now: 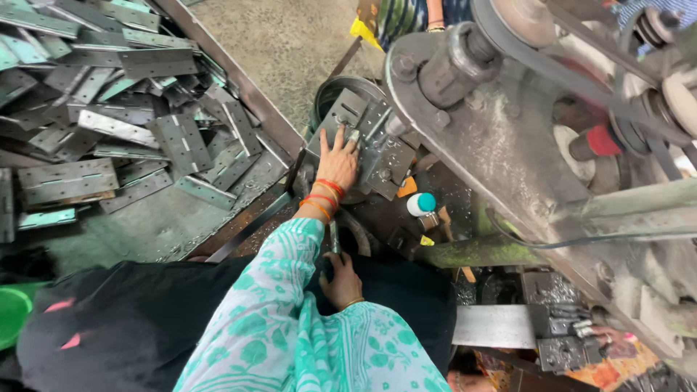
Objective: The person repeatedly places metal hinge pieces into a mechanical press and operates the lever to punch holes. The processed pieces are then moved aside into a pile. The task is performed one at a time in a repetitive cycle.
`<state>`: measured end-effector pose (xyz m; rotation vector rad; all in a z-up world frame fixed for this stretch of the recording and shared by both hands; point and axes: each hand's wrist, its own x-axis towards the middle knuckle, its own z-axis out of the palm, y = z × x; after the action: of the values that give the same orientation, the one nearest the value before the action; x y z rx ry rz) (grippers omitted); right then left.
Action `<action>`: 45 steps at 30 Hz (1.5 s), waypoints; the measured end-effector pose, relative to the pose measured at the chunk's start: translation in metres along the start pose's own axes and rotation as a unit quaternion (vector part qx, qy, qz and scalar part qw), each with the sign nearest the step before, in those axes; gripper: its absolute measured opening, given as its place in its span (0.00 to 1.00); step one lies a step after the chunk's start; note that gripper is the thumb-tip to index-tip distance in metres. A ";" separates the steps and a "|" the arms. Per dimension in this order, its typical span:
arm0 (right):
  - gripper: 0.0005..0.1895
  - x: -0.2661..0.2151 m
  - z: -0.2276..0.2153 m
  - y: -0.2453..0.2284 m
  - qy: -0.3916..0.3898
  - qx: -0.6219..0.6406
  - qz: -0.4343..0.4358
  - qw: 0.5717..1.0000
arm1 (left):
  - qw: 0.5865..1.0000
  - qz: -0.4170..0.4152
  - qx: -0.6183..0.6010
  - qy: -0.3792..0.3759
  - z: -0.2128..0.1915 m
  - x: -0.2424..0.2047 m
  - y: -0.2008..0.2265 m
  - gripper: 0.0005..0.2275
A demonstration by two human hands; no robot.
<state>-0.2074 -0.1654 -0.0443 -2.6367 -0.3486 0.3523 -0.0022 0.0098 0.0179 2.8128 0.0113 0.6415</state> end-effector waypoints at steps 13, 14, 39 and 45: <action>0.21 0.031 -0.122 -0.074 -0.053 -0.002 -0.030 0.998 | 0.822 -0.523 -0.125 0.184 0.006 -0.178 -0.174 0.27; 0.21 0.030 -0.124 -0.078 -0.048 0.002 -0.035 0.998 | 0.792 -0.559 -0.144 0.198 0.016 -0.180 -0.186 0.30; 0.19 0.027 -0.113 -0.071 -0.010 -0.059 -0.031 0.998 | 0.435 -0.544 -0.553 0.458 0.027 -0.178 -0.212 0.21; 0.20 0.029 -0.109 -0.065 -0.041 -0.035 0.008 0.999 | 0.541 -0.434 -0.612 0.380 -0.016 -0.144 -0.131 0.21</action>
<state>-0.1595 -0.1443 0.0751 -2.6994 -0.3717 0.4626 -0.1321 0.1315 -0.0624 0.7831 0.7317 0.9459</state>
